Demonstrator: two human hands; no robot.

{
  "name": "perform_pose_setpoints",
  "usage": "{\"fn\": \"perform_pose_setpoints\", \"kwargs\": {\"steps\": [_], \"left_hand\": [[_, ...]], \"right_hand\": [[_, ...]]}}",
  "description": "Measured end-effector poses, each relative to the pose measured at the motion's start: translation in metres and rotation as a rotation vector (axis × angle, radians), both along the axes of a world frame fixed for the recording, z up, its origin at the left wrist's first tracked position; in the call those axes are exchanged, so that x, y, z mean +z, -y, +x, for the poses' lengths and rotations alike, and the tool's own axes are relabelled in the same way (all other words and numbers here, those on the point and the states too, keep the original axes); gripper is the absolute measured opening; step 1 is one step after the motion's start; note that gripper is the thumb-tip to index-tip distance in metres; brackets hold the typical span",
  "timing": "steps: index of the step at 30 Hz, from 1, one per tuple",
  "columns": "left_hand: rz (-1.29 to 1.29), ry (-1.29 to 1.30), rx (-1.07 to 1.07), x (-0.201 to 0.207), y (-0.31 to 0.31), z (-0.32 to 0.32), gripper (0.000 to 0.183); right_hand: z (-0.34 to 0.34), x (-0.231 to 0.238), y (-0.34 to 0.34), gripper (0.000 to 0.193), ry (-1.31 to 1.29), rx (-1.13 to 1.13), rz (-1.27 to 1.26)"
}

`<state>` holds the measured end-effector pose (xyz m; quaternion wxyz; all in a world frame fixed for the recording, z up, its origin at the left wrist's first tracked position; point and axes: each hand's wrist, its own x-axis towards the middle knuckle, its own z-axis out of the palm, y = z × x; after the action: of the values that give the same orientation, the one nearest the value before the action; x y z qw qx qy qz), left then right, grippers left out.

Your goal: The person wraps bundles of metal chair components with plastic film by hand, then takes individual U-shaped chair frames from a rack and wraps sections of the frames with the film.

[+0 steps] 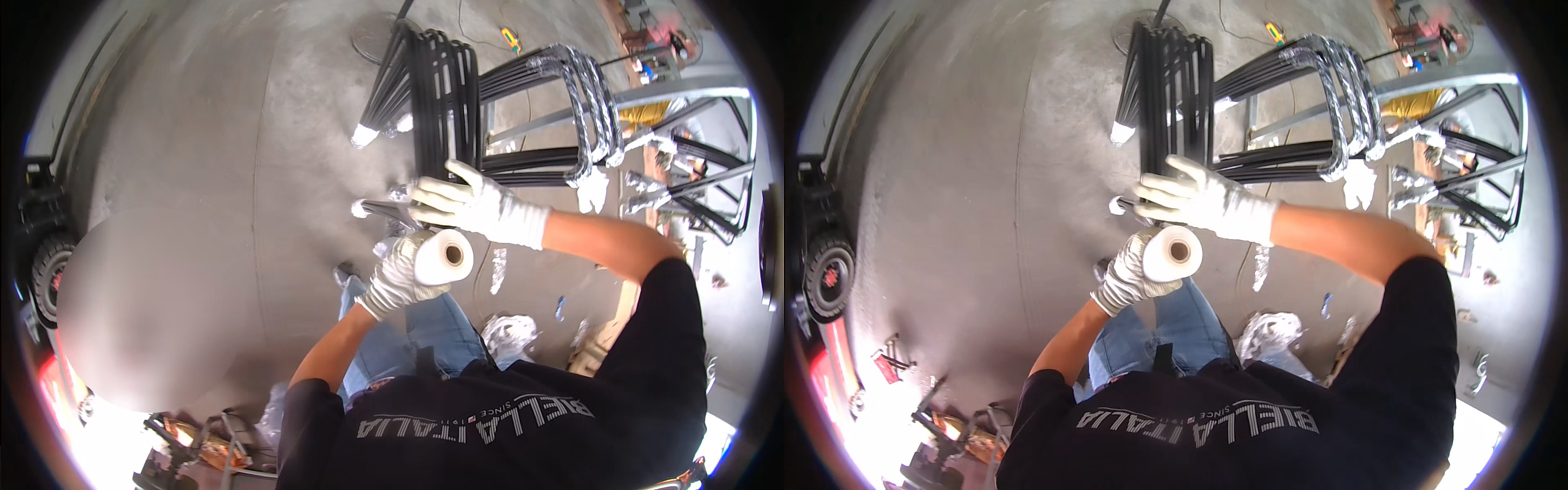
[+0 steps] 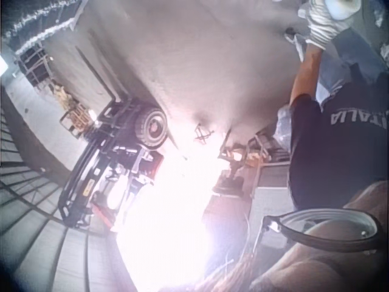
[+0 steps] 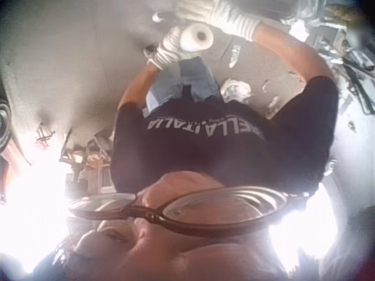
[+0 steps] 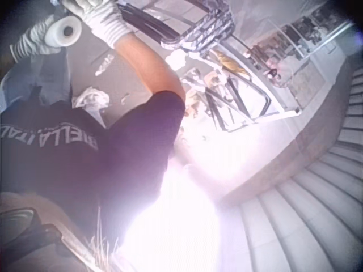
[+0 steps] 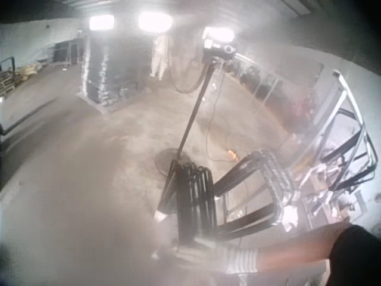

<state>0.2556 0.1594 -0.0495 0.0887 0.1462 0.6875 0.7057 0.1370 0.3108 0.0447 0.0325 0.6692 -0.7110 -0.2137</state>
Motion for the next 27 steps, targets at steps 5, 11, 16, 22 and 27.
{"fn": "perform_pose_setpoints", "kwargs": {"steps": [5,11,16,22,27], "left_hand": [[0.185,-0.068,0.197,-0.007,-0.003,0.019,0.067],[-0.005,-0.121,0.313,-0.036,-0.001,0.033,0.084],[-0.103,-0.144,0.565,-0.022,0.007,0.054,0.086],[-0.19,-0.213,0.666,-0.025,0.005,0.076,0.086],[-0.433,-0.256,0.606,-0.03,0.06,0.046,0.092]], "right_hand": [[-0.01,-0.01,0.052,0.053,0.065,0.274,0.26],[-0.019,-0.011,0.053,0.049,0.153,0.31,0.344],[-0.015,-0.009,0.054,0.059,0.159,0.284,0.385],[-0.018,-0.002,0.07,0.068,0.226,0.28,0.529],[-0.015,-0.004,0.061,0.045,0.24,0.275,0.424]]}}
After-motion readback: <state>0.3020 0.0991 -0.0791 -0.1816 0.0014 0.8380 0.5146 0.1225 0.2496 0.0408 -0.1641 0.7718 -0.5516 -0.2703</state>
